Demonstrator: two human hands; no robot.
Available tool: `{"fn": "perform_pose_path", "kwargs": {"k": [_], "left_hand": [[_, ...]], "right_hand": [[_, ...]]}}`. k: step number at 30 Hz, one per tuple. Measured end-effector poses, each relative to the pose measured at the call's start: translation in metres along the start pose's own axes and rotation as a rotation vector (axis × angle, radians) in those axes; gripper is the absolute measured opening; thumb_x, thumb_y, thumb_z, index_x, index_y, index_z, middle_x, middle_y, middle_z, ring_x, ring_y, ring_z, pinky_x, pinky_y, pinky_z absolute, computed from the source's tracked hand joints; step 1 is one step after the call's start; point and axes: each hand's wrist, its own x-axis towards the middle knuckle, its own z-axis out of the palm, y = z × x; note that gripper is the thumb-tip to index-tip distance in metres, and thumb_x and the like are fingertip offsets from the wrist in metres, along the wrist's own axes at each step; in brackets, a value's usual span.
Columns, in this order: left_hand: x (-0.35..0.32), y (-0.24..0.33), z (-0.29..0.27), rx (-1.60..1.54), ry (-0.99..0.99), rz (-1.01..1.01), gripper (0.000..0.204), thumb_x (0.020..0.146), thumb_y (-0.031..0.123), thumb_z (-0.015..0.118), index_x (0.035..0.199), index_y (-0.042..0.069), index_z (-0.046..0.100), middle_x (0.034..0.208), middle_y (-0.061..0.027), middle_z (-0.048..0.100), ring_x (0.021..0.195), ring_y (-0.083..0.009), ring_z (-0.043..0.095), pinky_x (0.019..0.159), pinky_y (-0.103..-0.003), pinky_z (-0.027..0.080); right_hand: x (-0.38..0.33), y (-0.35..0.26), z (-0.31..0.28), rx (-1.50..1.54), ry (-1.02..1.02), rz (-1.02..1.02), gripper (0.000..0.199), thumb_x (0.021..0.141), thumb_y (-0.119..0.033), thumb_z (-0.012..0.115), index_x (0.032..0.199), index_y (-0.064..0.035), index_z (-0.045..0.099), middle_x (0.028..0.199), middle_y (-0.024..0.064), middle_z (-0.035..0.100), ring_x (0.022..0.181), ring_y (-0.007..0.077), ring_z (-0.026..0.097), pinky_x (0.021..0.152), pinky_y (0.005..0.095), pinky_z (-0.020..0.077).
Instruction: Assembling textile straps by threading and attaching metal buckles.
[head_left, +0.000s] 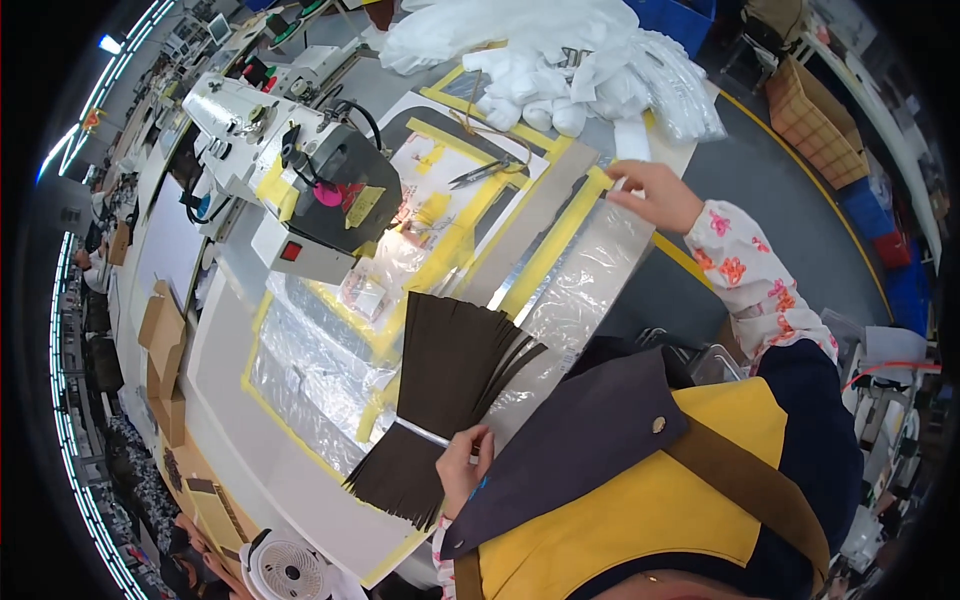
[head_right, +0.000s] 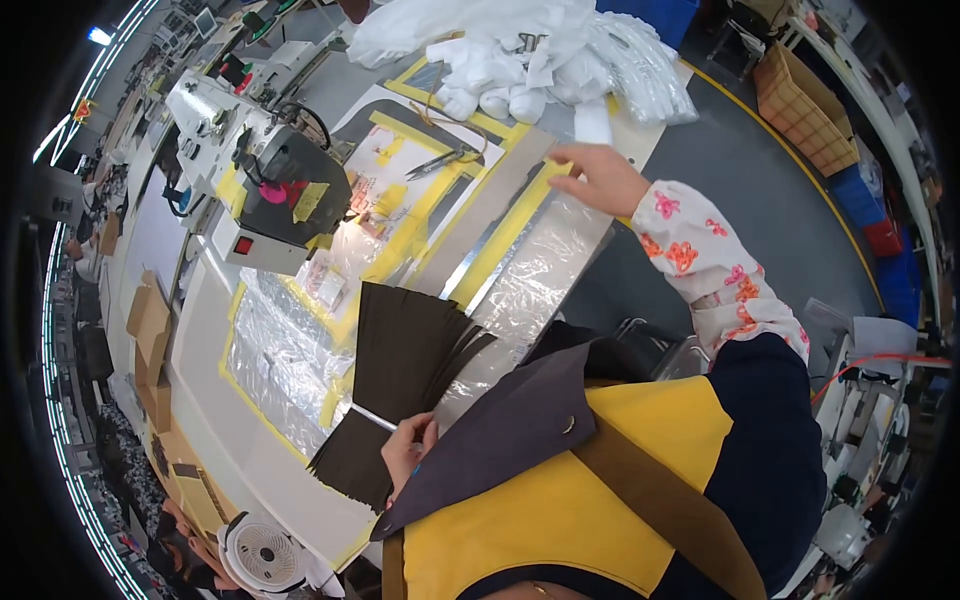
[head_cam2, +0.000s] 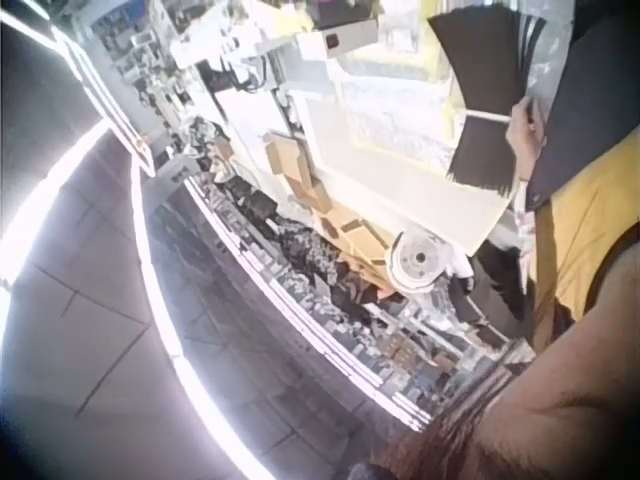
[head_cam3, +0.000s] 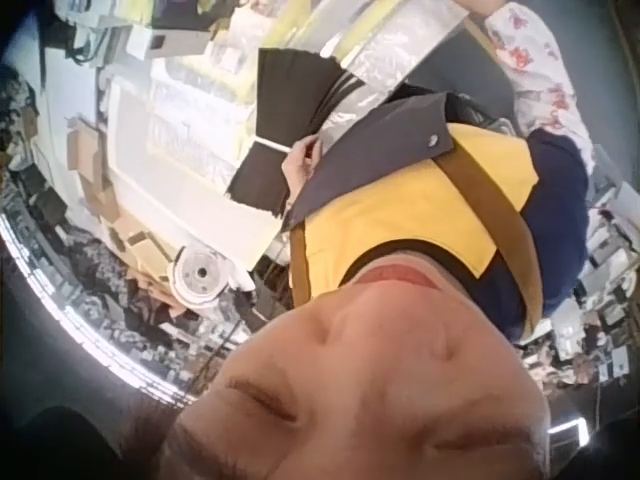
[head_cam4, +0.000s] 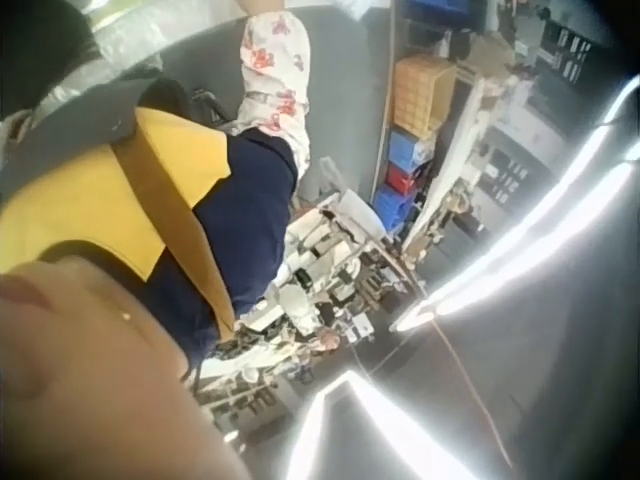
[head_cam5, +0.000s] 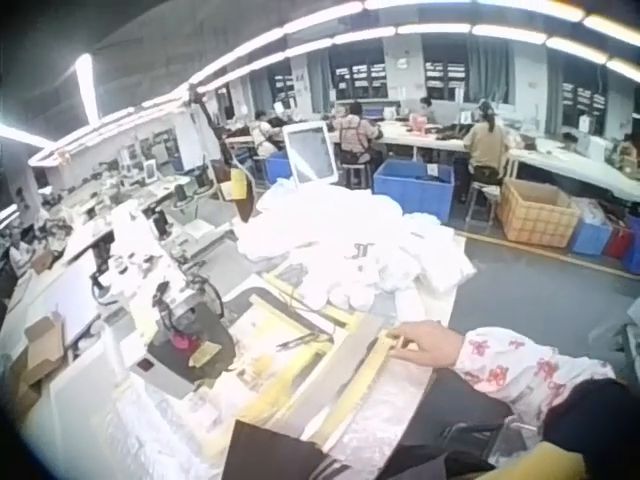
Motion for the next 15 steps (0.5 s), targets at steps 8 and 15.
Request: {"fn": "perform_pose_path", "kwargs": {"k": [8,15], "left_hand": [[0.105,0.080,0.054,-0.652,-0.214,-0.045,0.027,0.082,0.003,0.055,0.108,0.000,0.049,0.085,-0.0075,0.061,0.073,-0.0098,0.057,0.066,-0.022,0.046],[0.304,0.146,0.184,-1.044,-0.420,-0.263,0.040,0.088,0.027,0.049,0.119,0.003,0.039,0.103,-0.0098,0.055,0.088,-0.0152,0.055,0.076,-0.027,0.045]], "right_hand": [[0.124,0.085,-0.097,-0.289,0.518,-0.105,0.056,0.076,-0.035,0.060,0.120,-0.0038,0.044,0.116,0.0166,0.050,0.094,0.0283,0.055,0.081,0.0337,0.0436],[0.253,0.109,-0.129,-0.569,0.500,-0.350,0.066,0.073,-0.042,0.062,0.125,-0.0085,0.040,0.124,0.0193,0.042,0.111,0.0339,0.043,0.093,0.0390,0.0354]]}}
